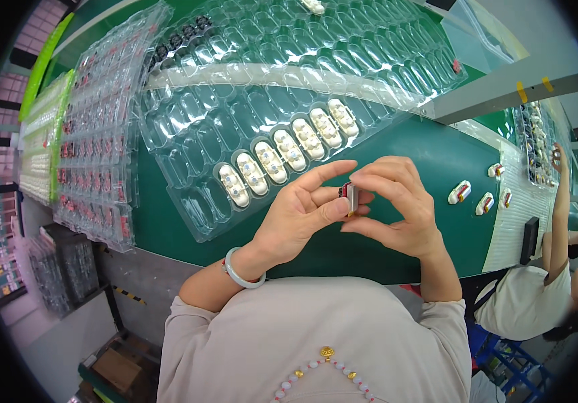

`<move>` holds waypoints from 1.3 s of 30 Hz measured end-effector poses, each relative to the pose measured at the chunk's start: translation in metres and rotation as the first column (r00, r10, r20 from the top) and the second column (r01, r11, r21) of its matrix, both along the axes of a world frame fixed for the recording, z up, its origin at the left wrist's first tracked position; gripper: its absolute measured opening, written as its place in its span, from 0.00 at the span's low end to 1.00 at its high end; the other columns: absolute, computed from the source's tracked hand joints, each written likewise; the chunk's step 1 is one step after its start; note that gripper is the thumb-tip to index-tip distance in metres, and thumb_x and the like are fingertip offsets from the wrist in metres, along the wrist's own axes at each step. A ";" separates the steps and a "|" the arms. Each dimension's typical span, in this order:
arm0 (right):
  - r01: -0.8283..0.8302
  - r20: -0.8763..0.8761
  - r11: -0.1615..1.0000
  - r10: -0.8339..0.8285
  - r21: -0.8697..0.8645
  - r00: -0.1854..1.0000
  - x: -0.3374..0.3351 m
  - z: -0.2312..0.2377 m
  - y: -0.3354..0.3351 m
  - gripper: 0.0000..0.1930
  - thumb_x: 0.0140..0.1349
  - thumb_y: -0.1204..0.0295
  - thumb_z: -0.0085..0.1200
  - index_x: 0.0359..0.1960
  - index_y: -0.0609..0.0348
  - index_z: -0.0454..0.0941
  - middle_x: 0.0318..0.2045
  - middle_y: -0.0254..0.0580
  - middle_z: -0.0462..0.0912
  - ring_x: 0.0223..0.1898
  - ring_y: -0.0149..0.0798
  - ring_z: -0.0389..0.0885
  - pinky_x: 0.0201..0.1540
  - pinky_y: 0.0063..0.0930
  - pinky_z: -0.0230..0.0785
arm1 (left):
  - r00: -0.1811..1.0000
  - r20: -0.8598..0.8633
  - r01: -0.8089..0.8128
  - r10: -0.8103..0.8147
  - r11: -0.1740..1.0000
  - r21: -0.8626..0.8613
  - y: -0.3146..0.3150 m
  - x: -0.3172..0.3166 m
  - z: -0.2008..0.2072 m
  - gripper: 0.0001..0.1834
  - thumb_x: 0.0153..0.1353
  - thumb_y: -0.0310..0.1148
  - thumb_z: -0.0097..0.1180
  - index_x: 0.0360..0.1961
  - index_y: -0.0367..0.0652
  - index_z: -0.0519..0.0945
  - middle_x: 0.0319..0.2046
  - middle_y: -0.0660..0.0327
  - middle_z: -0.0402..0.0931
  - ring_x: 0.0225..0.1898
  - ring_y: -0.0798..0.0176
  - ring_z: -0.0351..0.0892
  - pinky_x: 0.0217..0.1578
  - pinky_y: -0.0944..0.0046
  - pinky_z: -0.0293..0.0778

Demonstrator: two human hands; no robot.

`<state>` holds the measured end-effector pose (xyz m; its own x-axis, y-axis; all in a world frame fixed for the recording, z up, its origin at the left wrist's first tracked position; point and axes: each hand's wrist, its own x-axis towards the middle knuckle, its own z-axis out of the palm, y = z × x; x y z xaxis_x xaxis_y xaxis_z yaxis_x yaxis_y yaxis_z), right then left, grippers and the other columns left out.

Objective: The person inserts small cylindrical batteries into white plastic electronic housings at a green workbench. They pick up a housing, insert a battery, and place the completed unit into a clear plastic tray. The process is repeated continuously throughout the clip.

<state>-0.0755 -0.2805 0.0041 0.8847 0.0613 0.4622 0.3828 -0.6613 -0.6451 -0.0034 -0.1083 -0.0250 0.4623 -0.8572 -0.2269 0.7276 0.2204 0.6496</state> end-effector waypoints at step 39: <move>-0.131 -0.081 0.268 0.656 0.954 0.751 -0.005 -0.038 0.002 0.21 0.45 0.74 0.65 0.42 0.68 0.75 0.39 0.53 0.78 0.44 0.43 0.76 0.47 0.36 0.67 | 0.069 0.951 -0.741 -0.302 0.623 0.251 0.102 0.045 0.024 0.05 0.55 0.21 0.55 0.33 0.36 0.74 0.42 0.55 0.70 0.30 0.65 0.76 0.30 0.69 0.72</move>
<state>-0.0809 -0.2784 -0.0334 0.9553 0.2702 0.1197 -0.0435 0.5293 -0.8473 0.0412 -0.0062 -0.0010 0.8185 -0.5097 0.2651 -0.5473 -0.5517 0.6294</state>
